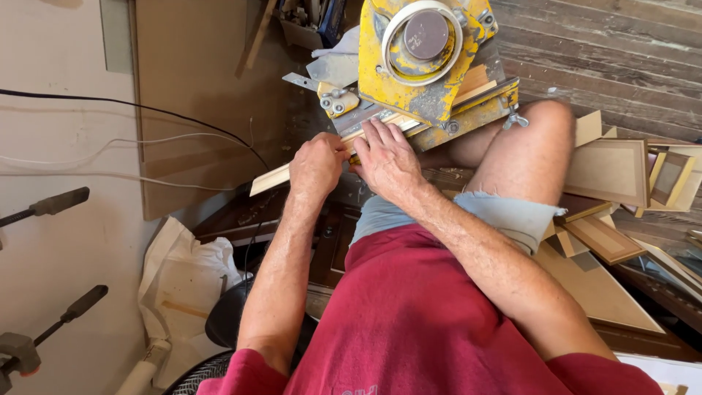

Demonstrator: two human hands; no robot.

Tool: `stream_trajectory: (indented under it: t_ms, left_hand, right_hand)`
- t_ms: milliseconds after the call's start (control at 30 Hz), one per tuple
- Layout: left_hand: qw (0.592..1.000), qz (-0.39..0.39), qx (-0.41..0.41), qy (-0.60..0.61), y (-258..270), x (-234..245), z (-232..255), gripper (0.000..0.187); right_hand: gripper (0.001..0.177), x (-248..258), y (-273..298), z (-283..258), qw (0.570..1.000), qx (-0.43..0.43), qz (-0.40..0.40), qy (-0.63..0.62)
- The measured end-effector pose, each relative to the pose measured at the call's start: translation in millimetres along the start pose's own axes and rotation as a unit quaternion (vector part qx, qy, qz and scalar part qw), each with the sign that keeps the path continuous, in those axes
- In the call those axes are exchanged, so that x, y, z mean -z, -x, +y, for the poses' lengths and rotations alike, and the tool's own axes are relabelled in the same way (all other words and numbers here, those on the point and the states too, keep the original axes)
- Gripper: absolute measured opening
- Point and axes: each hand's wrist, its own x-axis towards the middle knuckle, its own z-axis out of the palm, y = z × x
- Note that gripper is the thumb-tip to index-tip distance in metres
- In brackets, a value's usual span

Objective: Processing wooden strips through a planer and then sorting them on a workbench.

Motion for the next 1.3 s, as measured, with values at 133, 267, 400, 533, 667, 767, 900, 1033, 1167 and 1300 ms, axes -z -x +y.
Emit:
stream_trajectory:
  t_ms: [133, 267, 400, 533, 667, 767, 900, 1033, 1167, 1300]
  left_hand:
    - [1.0, -0.024, 0.011, -0.001, -0.2, 11.5, 7.7, 0.027]
    - [0.999, -0.033, 0.017, 0.0, -3.1, 11.1, 7.2, 0.026]
    - [0.999, -0.038, 0.024, -0.008, 1.8, 13.6, 11.3, 0.027]
    - [0.999, -0.027, 0.009, -0.019, 0.0, 12.0, 7.5, 0.024]
    - [0.999, -0.03, 0.003, -0.017, 5.8, 14.7, 8.0, 0.026]
    - [1.0, -0.027, -0.003, -0.005, 4.2, 13.3, 7.6, 0.026]
    - [0.999, -0.011, -0.03, -0.005, 5.8, 8.6, 3.5, 0.025]
    - [1.0, 0.003, -0.03, -0.001, 6.1, 6.0, 2.5, 0.023]
    - [0.999, 0.014, -0.033, 0.003, 6.0, -0.5, -0.5, 0.024]
    - [0.999, 0.021, -0.036, 0.003, 5.3, -2.5, -5.1, 0.02]
  right_hand:
    - [0.051, 3.4, -1.7, 1.0, 1.0, -0.001, -0.011, -0.009]
    - [0.058, 0.0, 0.2, 1.7, 1.0, 0.004, -0.017, -0.018]
    - [0.058, -2.2, 1.8, 0.8, 1.0, 0.002, -0.014, -0.022]
    - [0.056, -1.5, 2.5, 3.0, 0.999, 0.002, -0.031, -0.025]
    - [0.06, -1.1, 4.0, 4.2, 0.997, -0.001, -0.069, -0.03]
    - [0.06, 3.1, 3.0, 5.4, 0.996, -0.002, -0.088, -0.031]
    - [0.075, 0.4, 3.4, 7.3, 0.995, 0.004, -0.09, -0.029]
    - [0.073, -7.6, 5.7, 7.3, 0.997, 0.01, -0.077, -0.025]
    - [0.072, -10.5, 7.7, 8.1, 0.997, 0.02, -0.063, -0.032]
    - [0.075, -13.1, 7.2, 8.7, 0.997, 0.026, -0.064, -0.019]
